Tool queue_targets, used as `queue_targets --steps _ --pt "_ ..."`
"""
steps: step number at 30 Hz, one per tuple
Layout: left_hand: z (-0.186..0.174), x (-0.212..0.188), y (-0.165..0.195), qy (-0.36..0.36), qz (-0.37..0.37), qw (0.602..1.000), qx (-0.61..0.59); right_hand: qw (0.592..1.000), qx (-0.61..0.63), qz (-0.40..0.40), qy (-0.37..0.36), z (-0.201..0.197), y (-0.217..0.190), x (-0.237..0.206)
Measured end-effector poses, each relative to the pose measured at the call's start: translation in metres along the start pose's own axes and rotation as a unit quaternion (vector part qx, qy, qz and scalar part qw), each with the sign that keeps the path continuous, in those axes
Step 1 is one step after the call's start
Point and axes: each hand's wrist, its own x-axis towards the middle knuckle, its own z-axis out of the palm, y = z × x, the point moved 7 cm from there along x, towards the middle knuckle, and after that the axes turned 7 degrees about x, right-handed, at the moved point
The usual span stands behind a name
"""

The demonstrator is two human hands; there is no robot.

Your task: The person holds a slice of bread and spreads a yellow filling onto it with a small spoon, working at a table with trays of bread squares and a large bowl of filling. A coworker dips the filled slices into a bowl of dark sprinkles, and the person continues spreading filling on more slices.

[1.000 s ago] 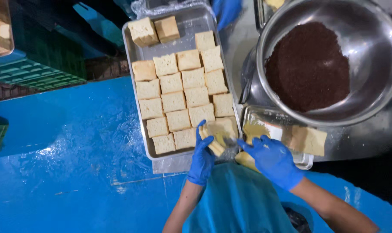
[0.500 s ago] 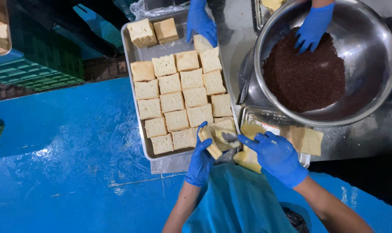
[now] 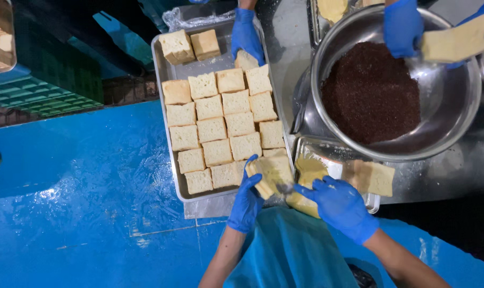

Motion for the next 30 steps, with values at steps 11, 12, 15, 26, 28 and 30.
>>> queue_targets --steps 11,12,15,26,28,30 --pt "-0.021 -0.014 0.028 0.002 0.036 0.992 -0.119 0.931 0.177 0.319 -0.001 0.077 0.138 -0.041" --pt "-0.020 -0.018 0.030 0.002 0.039 0.993 -0.114 0.933 0.162 0.319 -0.012 0.092 0.144 -0.038" --pt "-0.017 -0.030 0.028 0.015 0.037 0.993 -0.114 0.926 0.152 0.343 -0.032 0.133 0.158 -0.028" --pt "-0.018 -0.058 0.013 0.045 0.063 0.988 -0.135 0.930 0.191 0.274 -0.154 0.148 0.150 -0.007" --pt "-0.024 -0.063 0.005 0.060 0.048 0.982 -0.172 0.936 0.177 0.271 -0.137 0.140 0.149 -0.009" --pt "-0.025 -0.068 0.000 0.048 0.055 0.983 -0.170 0.948 0.139 0.272 -0.094 0.133 0.150 -0.011"
